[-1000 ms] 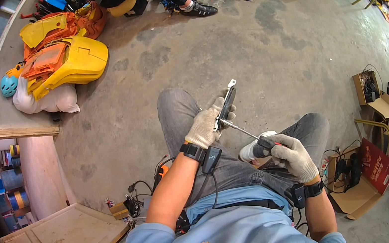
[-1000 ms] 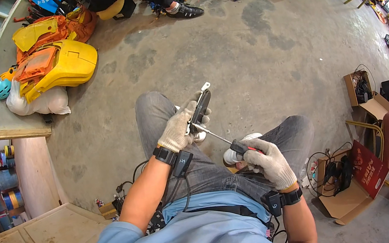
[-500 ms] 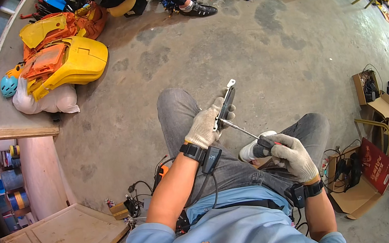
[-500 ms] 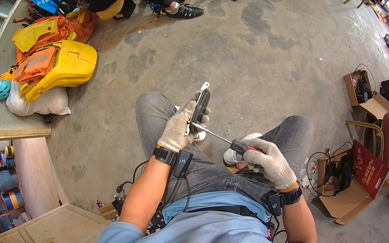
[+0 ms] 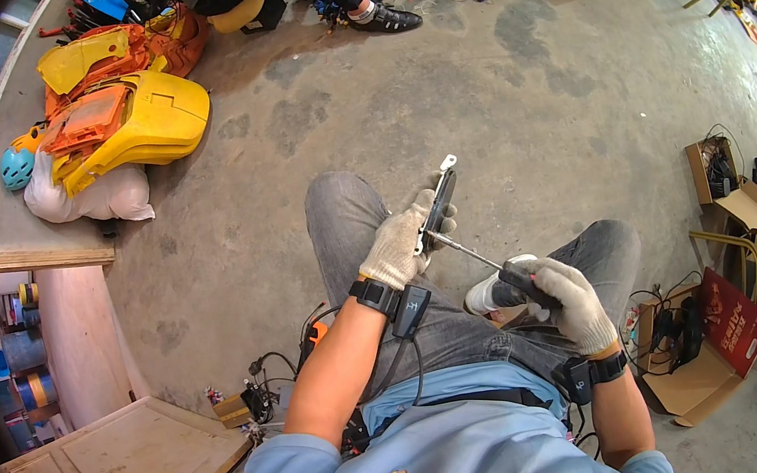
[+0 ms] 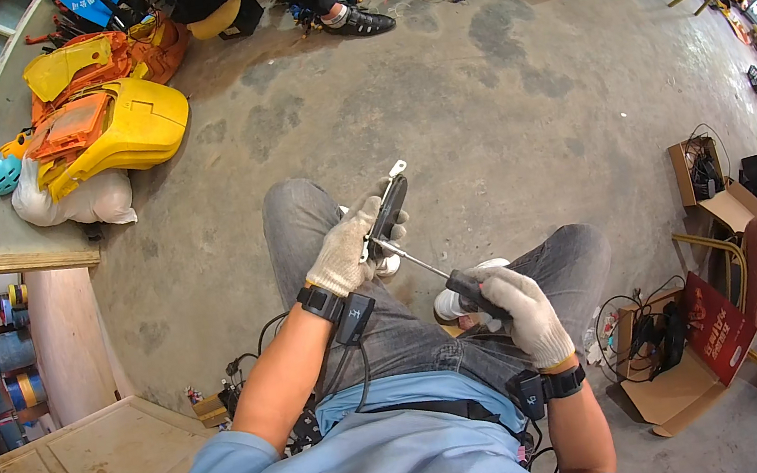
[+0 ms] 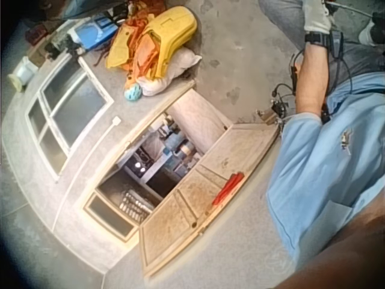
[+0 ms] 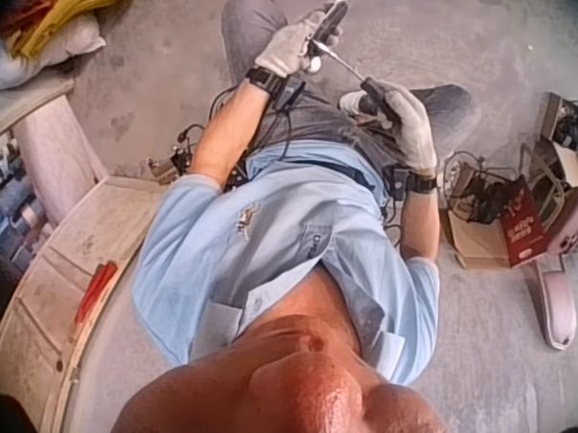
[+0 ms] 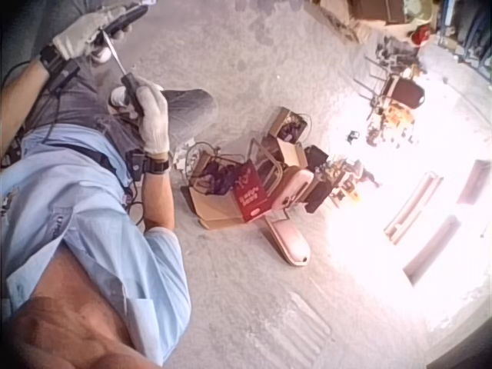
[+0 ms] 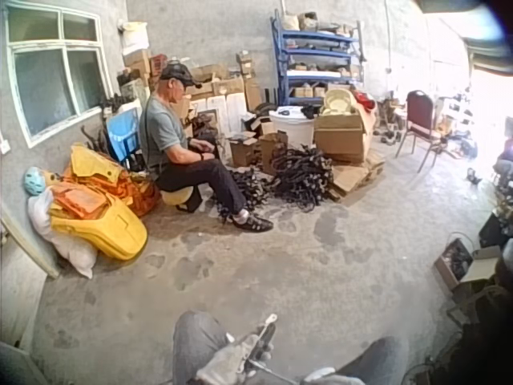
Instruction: The person uses a screwdriver to remove screws from a white metal plate attached to a black plastic housing and then holds the detached plate.
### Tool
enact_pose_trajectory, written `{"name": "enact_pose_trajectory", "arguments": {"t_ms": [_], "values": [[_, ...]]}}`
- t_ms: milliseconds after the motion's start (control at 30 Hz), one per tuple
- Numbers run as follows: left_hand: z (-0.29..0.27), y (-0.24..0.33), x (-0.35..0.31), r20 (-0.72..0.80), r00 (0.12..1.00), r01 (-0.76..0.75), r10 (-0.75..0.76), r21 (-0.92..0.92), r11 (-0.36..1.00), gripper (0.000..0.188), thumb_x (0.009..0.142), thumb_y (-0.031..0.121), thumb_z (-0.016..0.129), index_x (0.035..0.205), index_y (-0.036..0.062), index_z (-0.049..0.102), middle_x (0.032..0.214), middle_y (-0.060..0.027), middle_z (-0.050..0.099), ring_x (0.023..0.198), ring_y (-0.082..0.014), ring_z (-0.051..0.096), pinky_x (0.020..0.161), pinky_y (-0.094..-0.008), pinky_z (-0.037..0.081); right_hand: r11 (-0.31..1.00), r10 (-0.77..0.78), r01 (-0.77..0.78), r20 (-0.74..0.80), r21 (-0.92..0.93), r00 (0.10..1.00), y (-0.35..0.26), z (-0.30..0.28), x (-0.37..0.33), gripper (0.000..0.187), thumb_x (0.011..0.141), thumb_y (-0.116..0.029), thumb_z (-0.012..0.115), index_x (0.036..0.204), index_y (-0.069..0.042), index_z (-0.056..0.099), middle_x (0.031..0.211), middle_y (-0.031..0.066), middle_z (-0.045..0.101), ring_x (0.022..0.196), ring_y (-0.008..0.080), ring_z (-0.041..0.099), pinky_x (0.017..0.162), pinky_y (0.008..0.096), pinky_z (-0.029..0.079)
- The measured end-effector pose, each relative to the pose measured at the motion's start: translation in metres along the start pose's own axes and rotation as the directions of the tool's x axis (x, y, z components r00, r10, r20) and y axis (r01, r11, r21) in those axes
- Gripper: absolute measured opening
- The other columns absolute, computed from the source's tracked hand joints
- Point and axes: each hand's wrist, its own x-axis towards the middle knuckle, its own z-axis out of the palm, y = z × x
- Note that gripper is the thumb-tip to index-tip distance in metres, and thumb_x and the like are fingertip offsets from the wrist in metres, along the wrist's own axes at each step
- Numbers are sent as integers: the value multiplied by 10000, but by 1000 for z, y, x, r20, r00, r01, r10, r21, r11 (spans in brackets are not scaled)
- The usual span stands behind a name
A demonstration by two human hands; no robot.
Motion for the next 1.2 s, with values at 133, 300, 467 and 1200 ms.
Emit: {"name": "enact_pose_trajectory", "arguments": {"t_ms": [133,300,467,1200], "values": [[-3,-3,2,-16,1000,-2,2,-11,1000,438,1141,350,596,1550,195,585,1067,-41,727,838,-102,723,669,-245,592,995,-87,89,-45,41,995,10,-7,5,381,1009,-127,618,1320,90,647,1155,136,701,969,175,677,911,314,555],[-7,-2,8,-5,1000,6,-6,-5,1000,512,1118,385,634,1582,187,543,1130,-87,728,909,-158,738,622,-306,608,970,-243,240,-133,-34,961,20,-8,11,427,1017,-142,667,1387,58,593,1202,123,641,1026,176,628,883,320,554],[-3,-3,5,-35,999,2,-3,-31,1000,420,1137,338,608,1527,185,597,1037,-53,735,828,-113,735,672,-246,607,975,-189,213,-267,64,945,11,-1,7,434,1100,-266,630,1391,53,592,1135,112,659,941,155,635,809,297,551],[-12,-7,10,-2,1000,-11,11,17,1000,428,1136,333,611,1535,185,575,1068,-56,729,869,-131,745,623,-272,611,969,-223,240,-220,53,949,23,-19,28,346,1124,-232,602,1381,-1,589,1096,74,624,882,162,625,783,317,547]]}}
